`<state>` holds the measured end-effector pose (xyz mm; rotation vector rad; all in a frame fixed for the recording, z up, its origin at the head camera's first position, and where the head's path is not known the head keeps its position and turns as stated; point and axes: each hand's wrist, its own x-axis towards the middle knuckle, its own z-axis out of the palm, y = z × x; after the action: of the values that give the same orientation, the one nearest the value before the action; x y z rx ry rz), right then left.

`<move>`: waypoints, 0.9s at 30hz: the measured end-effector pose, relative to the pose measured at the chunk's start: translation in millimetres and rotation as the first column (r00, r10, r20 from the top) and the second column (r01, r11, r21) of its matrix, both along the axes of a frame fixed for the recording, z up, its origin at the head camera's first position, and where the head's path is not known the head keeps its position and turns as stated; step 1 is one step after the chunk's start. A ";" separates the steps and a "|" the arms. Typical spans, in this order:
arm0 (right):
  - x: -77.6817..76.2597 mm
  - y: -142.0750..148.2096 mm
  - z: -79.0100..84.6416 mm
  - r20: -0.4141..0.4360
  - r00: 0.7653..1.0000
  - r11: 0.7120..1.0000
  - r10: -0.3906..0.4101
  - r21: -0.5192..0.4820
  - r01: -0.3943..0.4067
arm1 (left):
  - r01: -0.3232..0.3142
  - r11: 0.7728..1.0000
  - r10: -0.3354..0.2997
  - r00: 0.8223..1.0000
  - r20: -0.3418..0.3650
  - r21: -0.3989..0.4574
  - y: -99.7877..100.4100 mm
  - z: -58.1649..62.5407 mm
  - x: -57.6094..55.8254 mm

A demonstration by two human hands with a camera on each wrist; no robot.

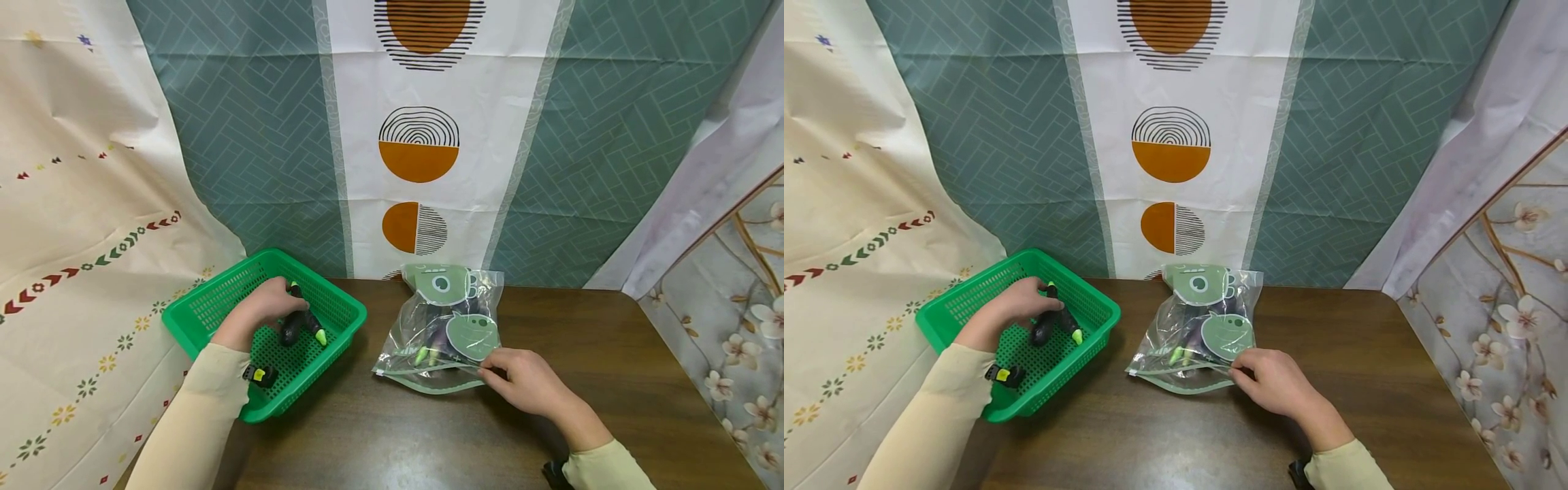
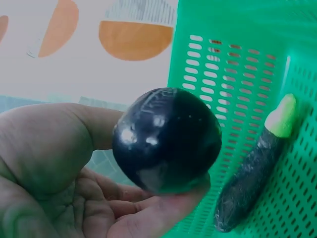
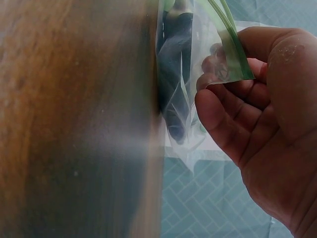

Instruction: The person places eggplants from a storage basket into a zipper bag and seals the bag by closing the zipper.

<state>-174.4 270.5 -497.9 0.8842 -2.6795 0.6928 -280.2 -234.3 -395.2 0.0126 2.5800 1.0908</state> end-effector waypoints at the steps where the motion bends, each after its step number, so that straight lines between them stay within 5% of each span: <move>1: 0.0 0.0 0.1 0.001 1.000 1.000 0.000 0.000 0.000 | -0.002 1.000 0.002 1.000 -0.010 0.007 1.1 1.0 0.3; 11: 0.4 0.0 1.0 -0.004 1.000 1.000 0.001 0.001 -0.001 | -0.041 0.991 0.053 0.995 -0.087 0.131 13.5 10.7 1.9; 27: 1.2 0.0 1.5 0.015 1.000 1.000 -0.006 0.007 0.006 | -0.048 0.937 0.119 0.975 -0.188 0.346 30.4 24.2 14.1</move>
<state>-173.2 270.5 -496.4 0.8763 -2.6978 0.6915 -266.1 -203.9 -371.0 0.1050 2.5507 1.6353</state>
